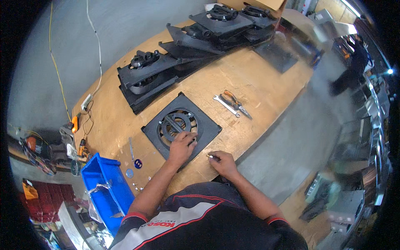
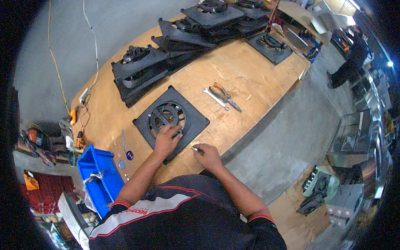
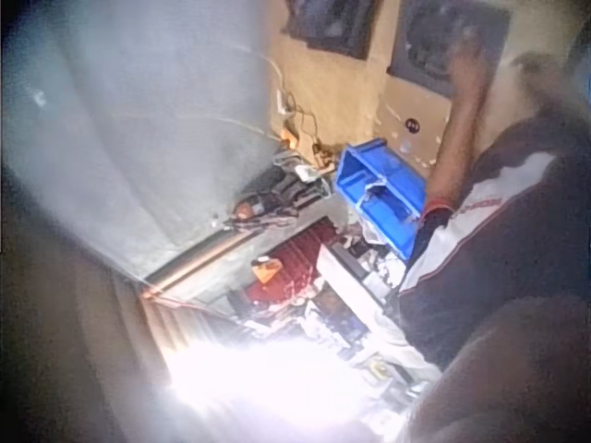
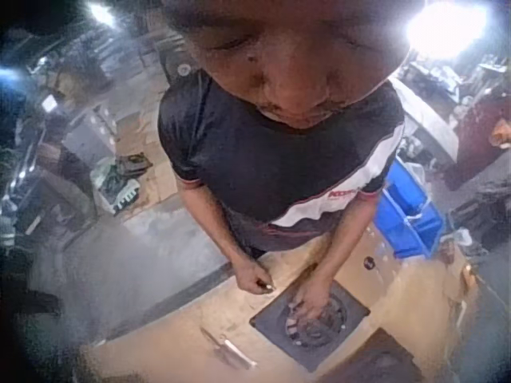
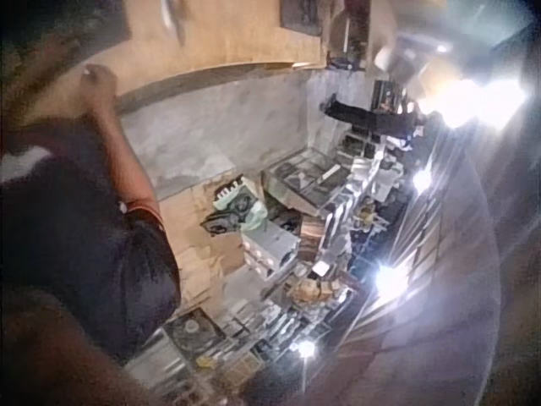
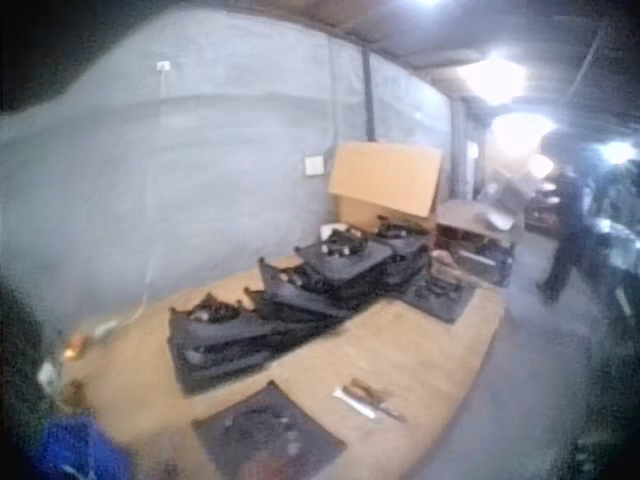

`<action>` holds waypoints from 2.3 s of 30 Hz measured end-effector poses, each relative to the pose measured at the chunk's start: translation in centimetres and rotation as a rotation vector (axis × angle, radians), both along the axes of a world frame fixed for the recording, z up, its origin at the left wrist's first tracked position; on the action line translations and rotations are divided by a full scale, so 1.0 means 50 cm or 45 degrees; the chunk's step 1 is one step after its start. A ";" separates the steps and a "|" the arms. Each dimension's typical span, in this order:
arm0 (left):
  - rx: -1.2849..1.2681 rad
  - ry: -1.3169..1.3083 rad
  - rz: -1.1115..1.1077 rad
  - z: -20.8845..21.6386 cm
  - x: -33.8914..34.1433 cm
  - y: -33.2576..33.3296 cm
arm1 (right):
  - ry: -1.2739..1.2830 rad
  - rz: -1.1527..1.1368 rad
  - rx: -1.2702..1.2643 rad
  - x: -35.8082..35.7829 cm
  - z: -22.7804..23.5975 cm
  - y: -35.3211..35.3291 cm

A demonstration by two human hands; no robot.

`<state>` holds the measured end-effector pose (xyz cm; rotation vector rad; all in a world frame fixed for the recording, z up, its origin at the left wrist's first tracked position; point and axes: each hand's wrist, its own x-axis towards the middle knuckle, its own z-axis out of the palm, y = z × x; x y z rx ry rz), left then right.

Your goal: The person assembles a black plastic fan housing by inserting small white plastic components into the central hub and securing them with a wrench. They then move to a storage area and place wrapped items into red crates.

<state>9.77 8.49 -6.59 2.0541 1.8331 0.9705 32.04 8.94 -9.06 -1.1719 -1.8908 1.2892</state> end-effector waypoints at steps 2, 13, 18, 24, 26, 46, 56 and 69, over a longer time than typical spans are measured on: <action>0.045 0.129 0.022 0.004 -0.001 0.007 | 0.006 0.006 -0.023 -0.002 -0.010 0.005; -0.175 0.535 -0.383 0.013 -0.031 0.047 | 0.203 -0.015 -0.011 -0.102 -0.071 0.055; -0.347 0.519 -0.497 0.044 -0.050 0.058 | 0.358 -0.069 0.088 -0.138 -0.101 0.052; -0.360 0.485 -0.507 0.034 -0.054 0.072 | 0.448 -0.133 0.084 -0.151 -0.115 0.039; -0.330 0.479 -0.542 0.032 -0.059 0.074 | 0.400 -0.140 0.150 -0.151 -0.113 0.035; -0.209 0.419 -0.301 -0.012 -0.034 0.186 | 0.062 -0.117 0.428 -0.137 -0.103 0.185; -0.161 0.432 -0.286 -0.021 -0.034 0.195 | 0.104 -0.167 0.027 -0.144 -0.082 0.198; -0.067 0.421 -0.281 -0.029 -0.031 0.187 | -0.047 -0.163 0.275 -0.132 -0.084 0.182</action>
